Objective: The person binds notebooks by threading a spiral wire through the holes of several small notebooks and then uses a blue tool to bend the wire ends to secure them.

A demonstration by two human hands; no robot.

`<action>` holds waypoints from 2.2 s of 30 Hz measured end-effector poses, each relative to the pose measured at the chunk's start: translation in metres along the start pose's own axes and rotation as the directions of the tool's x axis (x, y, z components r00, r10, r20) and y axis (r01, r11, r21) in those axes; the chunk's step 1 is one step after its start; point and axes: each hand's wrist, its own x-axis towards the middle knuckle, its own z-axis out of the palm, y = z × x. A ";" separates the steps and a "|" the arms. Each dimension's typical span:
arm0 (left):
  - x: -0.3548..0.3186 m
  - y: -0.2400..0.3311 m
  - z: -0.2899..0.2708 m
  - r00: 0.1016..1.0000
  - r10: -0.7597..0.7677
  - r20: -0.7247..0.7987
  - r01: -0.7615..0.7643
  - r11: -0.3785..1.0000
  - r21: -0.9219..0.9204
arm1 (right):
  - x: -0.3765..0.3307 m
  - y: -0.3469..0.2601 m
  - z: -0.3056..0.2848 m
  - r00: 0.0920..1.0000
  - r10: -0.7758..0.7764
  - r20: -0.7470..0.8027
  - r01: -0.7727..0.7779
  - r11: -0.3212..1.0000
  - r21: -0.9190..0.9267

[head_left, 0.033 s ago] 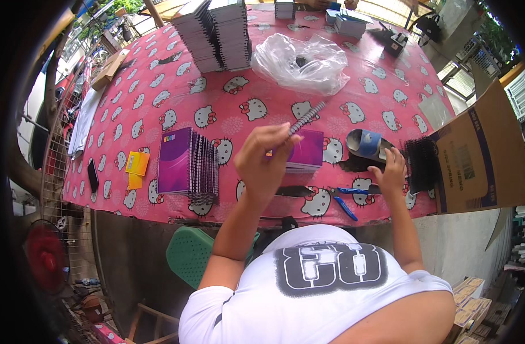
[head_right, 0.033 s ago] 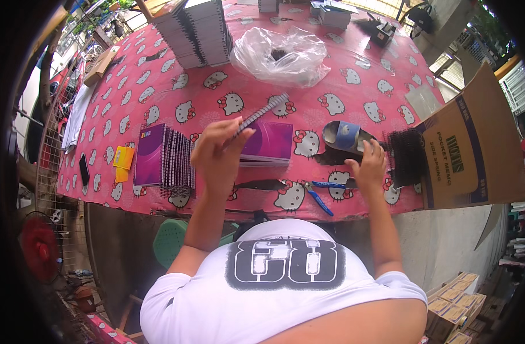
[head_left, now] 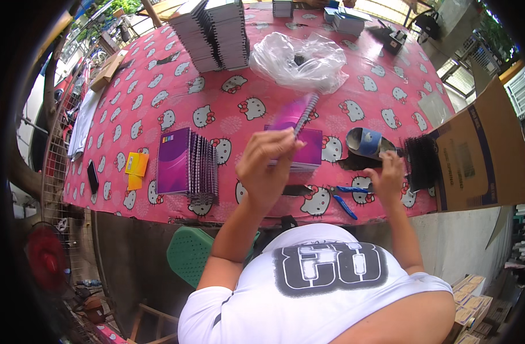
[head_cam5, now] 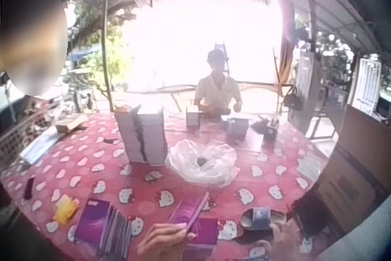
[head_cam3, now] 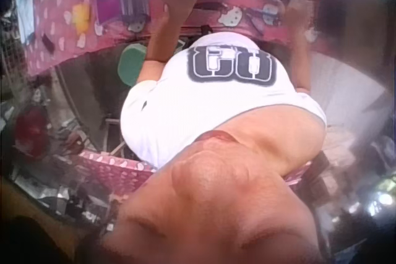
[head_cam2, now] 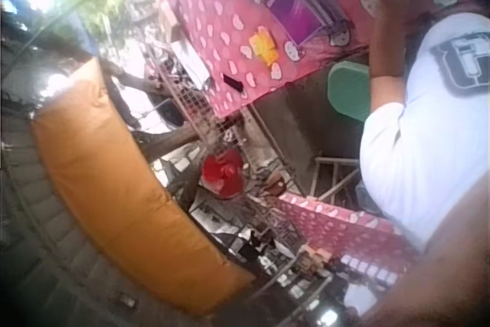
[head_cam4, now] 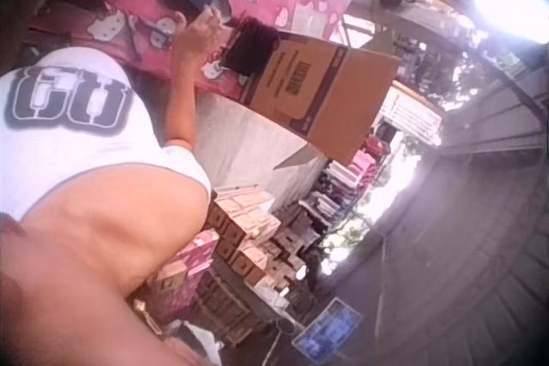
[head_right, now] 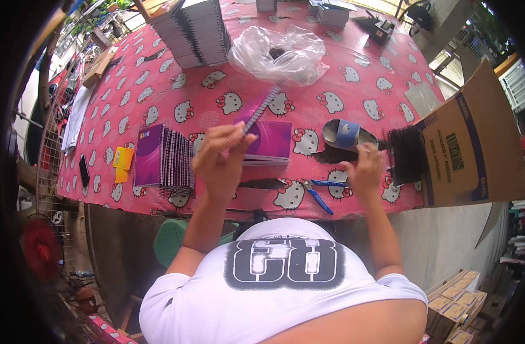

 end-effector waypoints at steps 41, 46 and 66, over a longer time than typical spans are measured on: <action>-0.040 -0.020 -0.188 0.542 -0.368 -0.756 0.716 0.673 0.185 | -0.039 -0.053 -0.001 0.952 -0.274 0.138 0.229 0.933 0.278; -0.043 -0.037 -0.189 0.603 -0.326 -0.728 0.543 0.836 0.076 | 0.012 -0.064 0.007 0.995 -0.089 0.050 0.043 0.816 0.577; -0.020 -0.017 -0.029 0.663 -0.746 0.062 0.748 0.656 -0.103 | 0.080 -0.133 0.000 0.960 0.117 0.253 -0.279 0.427 0.860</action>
